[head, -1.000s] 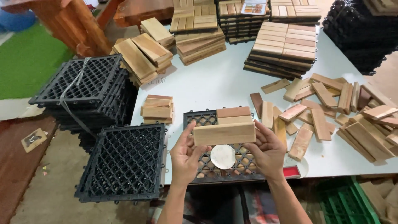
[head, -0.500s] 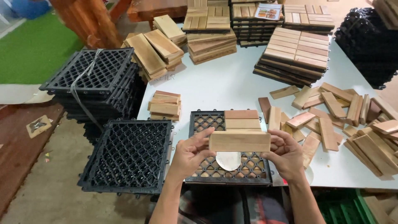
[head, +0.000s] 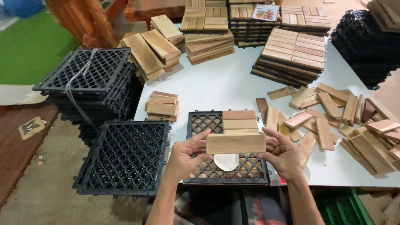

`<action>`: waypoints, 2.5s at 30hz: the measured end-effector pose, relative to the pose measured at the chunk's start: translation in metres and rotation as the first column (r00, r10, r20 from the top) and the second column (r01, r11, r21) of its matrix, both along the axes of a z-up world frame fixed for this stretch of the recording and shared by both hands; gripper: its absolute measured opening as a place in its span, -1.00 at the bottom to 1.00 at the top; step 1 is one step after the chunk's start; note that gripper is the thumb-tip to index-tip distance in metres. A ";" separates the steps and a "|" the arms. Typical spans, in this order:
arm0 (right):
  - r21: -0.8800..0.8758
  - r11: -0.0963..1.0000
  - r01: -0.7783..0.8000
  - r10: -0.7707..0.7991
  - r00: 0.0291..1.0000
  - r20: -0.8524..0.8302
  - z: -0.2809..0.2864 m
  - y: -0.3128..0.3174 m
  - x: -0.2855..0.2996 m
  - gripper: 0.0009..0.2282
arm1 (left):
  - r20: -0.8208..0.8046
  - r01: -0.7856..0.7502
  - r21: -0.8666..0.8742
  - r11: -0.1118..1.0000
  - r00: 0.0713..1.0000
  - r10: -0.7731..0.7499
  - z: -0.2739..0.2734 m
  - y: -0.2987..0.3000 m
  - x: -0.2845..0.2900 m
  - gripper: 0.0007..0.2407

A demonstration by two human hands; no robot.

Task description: Sanding small wooden slats and assembling them into a plastic interlocking tile base.

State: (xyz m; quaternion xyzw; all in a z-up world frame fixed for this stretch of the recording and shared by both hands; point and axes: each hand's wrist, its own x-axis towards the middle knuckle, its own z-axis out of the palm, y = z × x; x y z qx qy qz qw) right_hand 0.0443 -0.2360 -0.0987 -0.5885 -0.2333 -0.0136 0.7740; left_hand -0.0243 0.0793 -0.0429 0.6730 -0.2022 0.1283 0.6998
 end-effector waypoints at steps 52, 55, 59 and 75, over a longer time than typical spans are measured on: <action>-0.435 0.868 0.240 -0.429 0.803 -0.413 -0.032 0.004 -0.006 -0.67 | -0.680 -0.083 0.294 0.952 0.682 0.270 -0.059 -0.066 0.031 -0.81; -0.443 0.841 0.312 -0.512 0.724 -0.462 -0.049 -0.011 -0.007 -0.72 | -0.690 0.004 0.346 0.938 0.678 0.252 -0.068 -0.086 0.026 -0.84; -0.455 0.830 0.324 -0.545 0.644 -0.537 -0.055 -0.015 0.002 -0.63 | -0.293 -0.245 0.534 0.809 0.844 0.449 -0.100 -0.100 0.040 -0.55; -0.813 0.545 0.203 -0.691 0.658 -0.300 -0.037 0.009 0.005 -0.61 | 0.192 -0.297 0.954 0.022 0.668 0.719 -0.117 -0.061 0.006 -0.77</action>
